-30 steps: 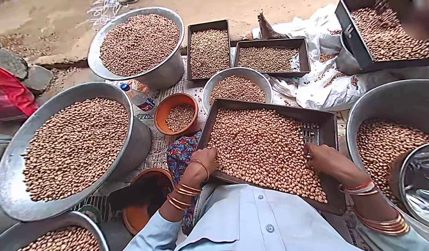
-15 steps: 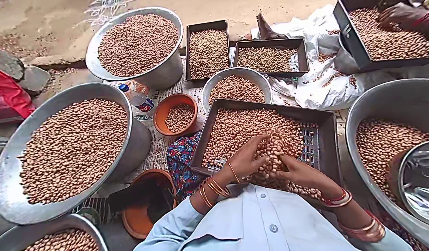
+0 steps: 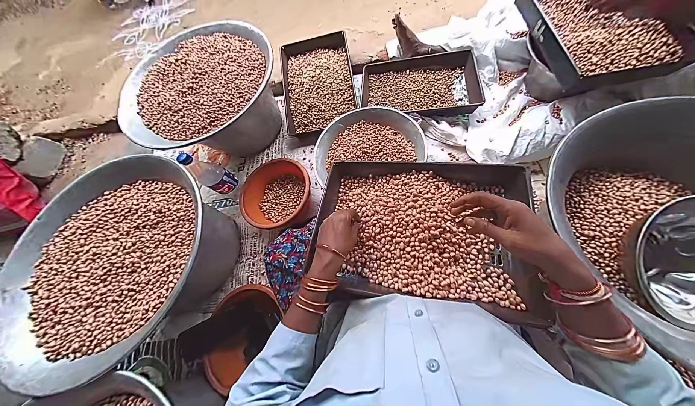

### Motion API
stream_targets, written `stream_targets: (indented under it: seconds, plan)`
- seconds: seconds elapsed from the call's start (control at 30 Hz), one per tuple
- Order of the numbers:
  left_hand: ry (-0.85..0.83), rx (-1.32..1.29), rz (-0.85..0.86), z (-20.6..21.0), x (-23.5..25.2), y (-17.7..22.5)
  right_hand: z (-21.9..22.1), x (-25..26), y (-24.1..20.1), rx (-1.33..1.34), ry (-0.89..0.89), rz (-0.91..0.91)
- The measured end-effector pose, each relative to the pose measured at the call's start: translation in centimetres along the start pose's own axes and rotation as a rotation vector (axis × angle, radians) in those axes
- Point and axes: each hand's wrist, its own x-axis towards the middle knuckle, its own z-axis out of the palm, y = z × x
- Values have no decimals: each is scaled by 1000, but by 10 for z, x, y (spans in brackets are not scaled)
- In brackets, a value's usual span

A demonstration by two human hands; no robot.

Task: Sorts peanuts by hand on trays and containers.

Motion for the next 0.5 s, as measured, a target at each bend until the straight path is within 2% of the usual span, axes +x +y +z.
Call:
stream_targets:
  seconds: [0.17, 0.23, 0.27, 0.33, 0.4, 0.47, 0.5]
  plan:
    - [-56, 92, 39, 2, 1, -3, 7, 1, 8, -231, -16, -30]
    - [-22, 82, 37, 0, -2, -7, 12, 2, 10, -310, -39, -50]
    - [58, 63, 25, -4, -5, -12, 15, 2, 11, -363, -46, -63]
    - [330, 47, -47, -18, -12, -26, 17, 2, 11, -416, -54, -65]
    - [544, 41, -128, -34, -16, -41, 16, 0, 11, -346, -81, -40]
    - [605, -6, -104, -42, -19, -44, 13, -2, 5, -92, -141, -8]
    - [589, -46, -32, -39, -20, -40, 11, -2, -2, 60, -173, -27]
